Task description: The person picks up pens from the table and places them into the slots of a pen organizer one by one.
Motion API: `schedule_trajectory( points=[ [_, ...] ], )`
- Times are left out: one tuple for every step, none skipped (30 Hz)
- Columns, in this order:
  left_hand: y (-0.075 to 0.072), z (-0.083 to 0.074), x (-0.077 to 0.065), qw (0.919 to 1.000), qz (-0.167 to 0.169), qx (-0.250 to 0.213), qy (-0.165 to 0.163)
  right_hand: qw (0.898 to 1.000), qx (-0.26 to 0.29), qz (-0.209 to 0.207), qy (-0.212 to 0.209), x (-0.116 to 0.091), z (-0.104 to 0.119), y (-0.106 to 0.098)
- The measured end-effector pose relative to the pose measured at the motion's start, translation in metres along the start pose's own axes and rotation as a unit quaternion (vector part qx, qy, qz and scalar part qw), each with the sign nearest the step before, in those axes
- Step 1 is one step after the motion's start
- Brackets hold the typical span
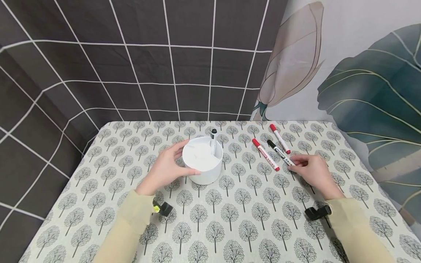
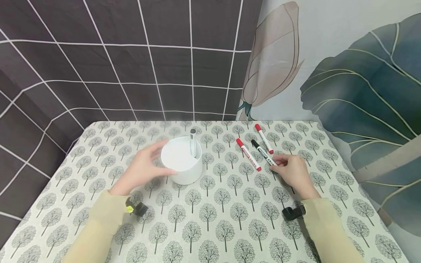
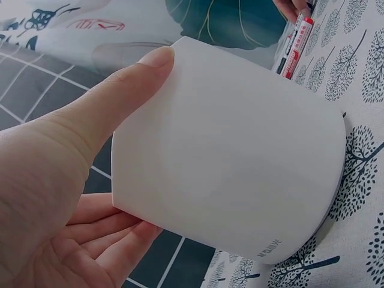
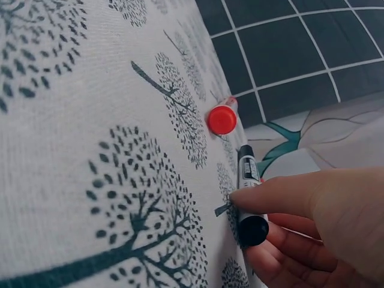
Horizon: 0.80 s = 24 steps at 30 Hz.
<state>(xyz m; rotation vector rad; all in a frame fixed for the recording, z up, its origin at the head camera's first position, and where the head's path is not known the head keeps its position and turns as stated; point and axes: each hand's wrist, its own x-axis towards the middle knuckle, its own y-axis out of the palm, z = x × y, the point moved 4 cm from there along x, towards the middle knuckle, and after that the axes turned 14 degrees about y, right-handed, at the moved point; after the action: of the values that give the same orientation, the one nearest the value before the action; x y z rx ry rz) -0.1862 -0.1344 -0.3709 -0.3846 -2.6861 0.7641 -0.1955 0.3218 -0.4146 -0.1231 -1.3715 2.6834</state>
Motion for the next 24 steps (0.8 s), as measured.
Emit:
schedule_trajectory(
  points=[
    [0.000,0.000,0.000,1.0000,0.000,0.000,-0.001,1.000,0.000,-0.001,-0.001,0.000,0.000,0.000],
    [0.000,0.000,0.000,1.0000,0.000,0.000,-0.002,1.000,0.000,-0.003,-0.001,0.000,0.001,0.000],
    [0.000,0.000,0.000,1.0000,-0.001,-0.002,-0.002,1.000,0.001,-0.004,0.001,-0.001,0.001,0.000],
    [0.000,0.000,-0.001,1.0000,-0.001,-0.002,-0.002,1.000,0.002,-0.005,0.001,-0.001,0.001,0.000],
    [0.000,0.000,-0.001,1.0000,-0.001,-0.003,-0.002,1.000,0.004,-0.006,0.003,-0.002,0.001,0.000],
    [0.000,0.000,-0.001,1.0000,-0.002,-0.004,-0.002,1.000,0.007,-0.007,0.003,-0.002,0.002,0.000],
    [0.000,0.000,-0.001,1.0000,-0.002,-0.006,-0.002,1.000,0.010,-0.009,0.004,-0.002,0.002,-0.001],
    [0.000,0.000,-0.001,1.0000,-0.003,-0.007,-0.001,1.000,0.012,-0.010,0.006,-0.003,0.003,-0.003],
    [0.000,0.000,0.000,1.0000,-0.003,-0.008,-0.001,1.000,0.015,-0.014,0.004,-0.003,0.005,-0.005],
    [0.000,0.000,0.000,1.0000,-0.002,-0.008,0.000,1.000,0.016,-0.020,0.000,-0.003,0.007,-0.007],
    [0.000,0.001,0.000,1.0000,-0.002,-0.008,0.000,1.000,0.019,-0.023,0.000,-0.004,0.010,-0.010],
    [0.000,0.001,0.000,1.0000,-0.002,-0.008,0.000,0.999,0.020,-0.028,-0.003,-0.005,0.013,-0.014],
    [0.000,0.002,0.000,1.0000,-0.001,-0.009,0.000,0.999,0.023,-0.034,-0.005,-0.005,0.016,-0.018],
    [0.000,0.002,0.001,1.0000,-0.001,-0.010,0.000,0.999,0.024,-0.040,-0.008,-0.006,0.020,-0.021],
    [0.000,0.003,0.001,0.9999,-0.001,-0.011,0.000,0.998,0.028,-0.046,-0.013,-0.006,0.024,-0.025],
    [0.000,0.003,0.001,0.9999,-0.001,-0.012,0.001,0.998,0.032,-0.049,-0.016,-0.007,0.029,-0.029],
    [0.000,0.003,0.001,0.9999,-0.001,-0.012,0.001,0.998,0.037,-0.051,-0.018,-0.007,0.033,-0.032],
    [-0.001,0.003,0.001,0.9999,0.000,-0.012,0.002,0.997,0.044,-0.054,-0.022,-0.008,0.038,-0.035],
    [-0.001,0.003,0.002,0.9999,0.000,-0.012,0.003,0.997,0.049,-0.056,-0.023,-0.008,0.043,-0.039],
    [-0.001,0.003,0.002,0.9999,0.001,-0.012,0.004,0.997,0.056,-0.056,-0.023,-0.009,0.048,-0.041],
    [-0.001,0.002,0.002,0.9999,0.001,-0.011,0.005,0.996,0.063,-0.056,-0.023,-0.010,0.053,-0.044],
    [-0.001,0.002,0.002,0.9999,0.002,-0.009,0.005,0.996,0.070,-0.057,-0.019,-0.011,0.059,-0.046],
    [-0.001,0.002,0.002,1.0000,0.002,-0.007,0.005,0.995,0.076,-0.058,-0.018,-0.013,0.065,-0.048],
    [-0.001,0.002,0.002,1.0000,0.003,-0.006,0.004,0.995,0.081,-0.059,-0.020,-0.014,0.071,-0.049]
  ],
)
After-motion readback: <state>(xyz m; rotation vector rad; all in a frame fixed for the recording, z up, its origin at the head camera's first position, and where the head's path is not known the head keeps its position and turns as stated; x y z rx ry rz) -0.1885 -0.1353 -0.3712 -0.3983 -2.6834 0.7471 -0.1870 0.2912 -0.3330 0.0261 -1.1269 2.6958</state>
